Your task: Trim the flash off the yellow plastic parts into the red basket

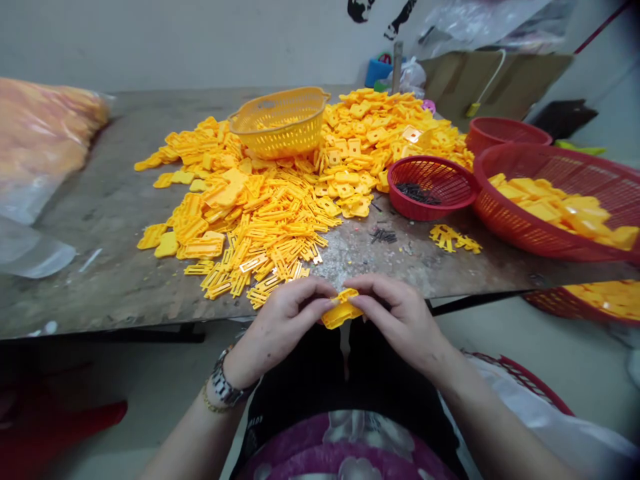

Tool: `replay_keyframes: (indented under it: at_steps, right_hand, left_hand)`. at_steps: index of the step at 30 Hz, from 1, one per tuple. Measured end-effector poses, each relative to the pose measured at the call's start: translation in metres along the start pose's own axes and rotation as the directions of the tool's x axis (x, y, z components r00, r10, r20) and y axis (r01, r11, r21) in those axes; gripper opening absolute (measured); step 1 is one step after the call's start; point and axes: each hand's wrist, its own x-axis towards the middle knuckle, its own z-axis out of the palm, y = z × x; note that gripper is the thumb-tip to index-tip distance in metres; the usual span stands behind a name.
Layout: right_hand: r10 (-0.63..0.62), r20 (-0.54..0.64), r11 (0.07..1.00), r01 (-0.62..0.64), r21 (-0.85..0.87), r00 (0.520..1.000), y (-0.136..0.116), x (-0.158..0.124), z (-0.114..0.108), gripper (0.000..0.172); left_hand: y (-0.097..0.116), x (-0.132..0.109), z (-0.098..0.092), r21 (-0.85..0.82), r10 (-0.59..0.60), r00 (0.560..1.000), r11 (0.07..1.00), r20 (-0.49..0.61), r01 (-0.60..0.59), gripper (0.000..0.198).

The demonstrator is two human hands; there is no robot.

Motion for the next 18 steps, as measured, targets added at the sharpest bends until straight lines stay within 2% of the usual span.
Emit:
replay_keyframes:
  at_steps: [3,5,7,9,13,18]
  right_hand:
    - [0.163,-0.02,0.964,-0.155,0.216,0.986,0.003,0.0,0.001,0.014]
    - [0.258,-0.003,0.896,-0.238,0.374,0.966,0.004,0.001,0.002,0.016]
    - [0.316,0.014,0.83,-0.284,0.48,0.949,0.006,0.0,0.003,0.018]
    - [0.356,0.033,0.774,-0.315,0.549,0.934,0.009,-0.001,0.005,0.02]
    - [0.399,0.061,0.685,-0.342,0.643,0.915,0.014,-0.008,0.012,0.024]
    - [0.411,0.052,0.66,-0.336,0.672,0.91,0.018,-0.016,0.019,0.024]
  left_hand:
    - [-0.007,-0.001,0.008,-0.271,-0.103,0.992,0.959,-0.071,0.081,0.018]
    - [-0.012,-0.003,0.015,-0.508,-0.179,0.982,0.852,-0.055,0.127,0.023]
    - [-0.015,-0.004,0.022,-0.677,-0.206,0.979,0.721,-0.005,0.148,0.03]
    - [-0.017,-0.006,0.029,-0.748,-0.201,0.979,0.645,0.03,0.155,0.035]
    - [-0.019,-0.005,0.039,-0.791,-0.196,0.979,0.589,0.059,0.165,0.032]
    - [-0.022,-0.002,0.045,-0.841,-0.184,0.982,0.525,0.043,0.135,0.037]
